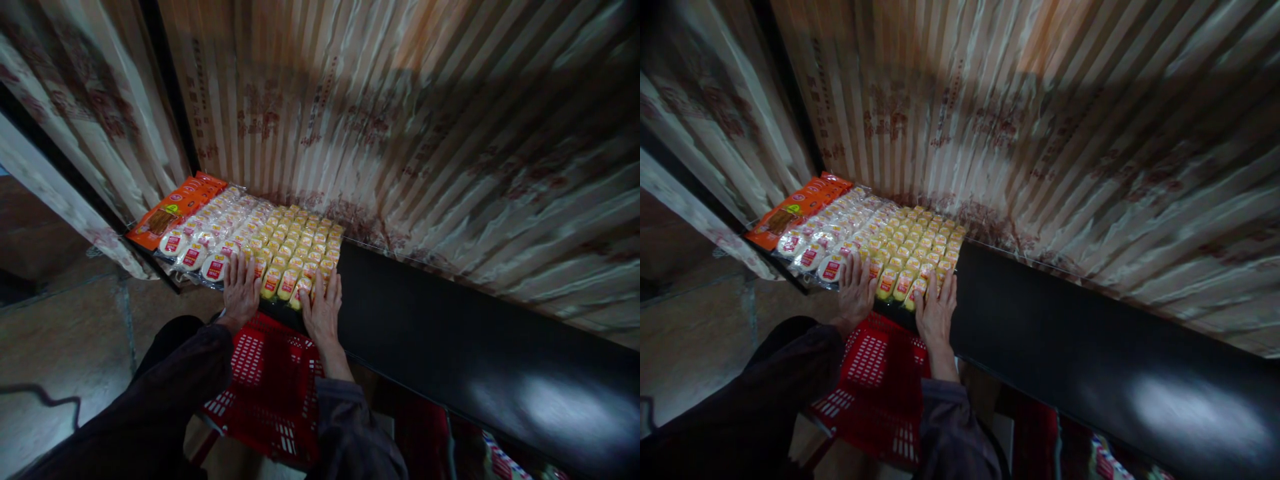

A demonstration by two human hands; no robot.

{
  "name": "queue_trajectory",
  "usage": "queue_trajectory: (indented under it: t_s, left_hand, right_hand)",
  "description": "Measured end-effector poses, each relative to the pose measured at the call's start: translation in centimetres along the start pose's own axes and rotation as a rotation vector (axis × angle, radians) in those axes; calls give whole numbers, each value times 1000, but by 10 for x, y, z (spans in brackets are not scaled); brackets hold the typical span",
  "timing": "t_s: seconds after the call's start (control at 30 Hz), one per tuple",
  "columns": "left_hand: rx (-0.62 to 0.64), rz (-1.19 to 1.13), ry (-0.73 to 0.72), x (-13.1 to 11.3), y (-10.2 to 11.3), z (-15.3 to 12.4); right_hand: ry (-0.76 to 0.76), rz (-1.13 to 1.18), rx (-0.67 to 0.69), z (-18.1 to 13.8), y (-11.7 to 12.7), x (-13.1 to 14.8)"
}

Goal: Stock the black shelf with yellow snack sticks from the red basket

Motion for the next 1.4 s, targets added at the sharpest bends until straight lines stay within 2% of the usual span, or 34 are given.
queue_trajectory:
  t_s: [0.17,0.37,0.53,0.7,0.87,0.97,1.1,1.23,1.3,1.4]
  left_hand:
    - [39,67,-11,-2,-1,2]
    - [57,103,-14,-3,-2,2]
    - [46,74,-15,-3,-1,1]
    - [91,14,20,-1,-2,1]
    - [128,-49,40,1,-4,1]
    - [131,-87,53,3,-3,0]
    - [132,-128,36,5,1,1]
    - [118,-183,9,0,18,-3]
    - [117,-239,-6,-8,29,-15]
    - [198,-333,-67,-26,37,-51]
  right_hand:
    - [25,-10,-22,0,3,2]
    - [57,3,-185,-8,18,1]
    - [-70,96,-221,-16,23,-11]
    - [-223,256,-311,-26,35,-22]
    - [-348,400,-385,-50,45,-32]
    - [-352,458,-290,-66,47,-24]
    - [-209,449,-147,-94,52,8]
    - [-182,327,-59,-133,37,26]
    - [-244,240,138,-150,11,26]
    - [-413,-8,606,-180,-33,12]
Point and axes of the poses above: each hand's wrist, its own z-axis towards the middle knuckle, its own y-axis out of the back of the hand, x = y × z, the point moved 7 cm from there along z, towards the middle knuckle, and after that the axes turned 9 degrees about z, right-handed, at the moved point
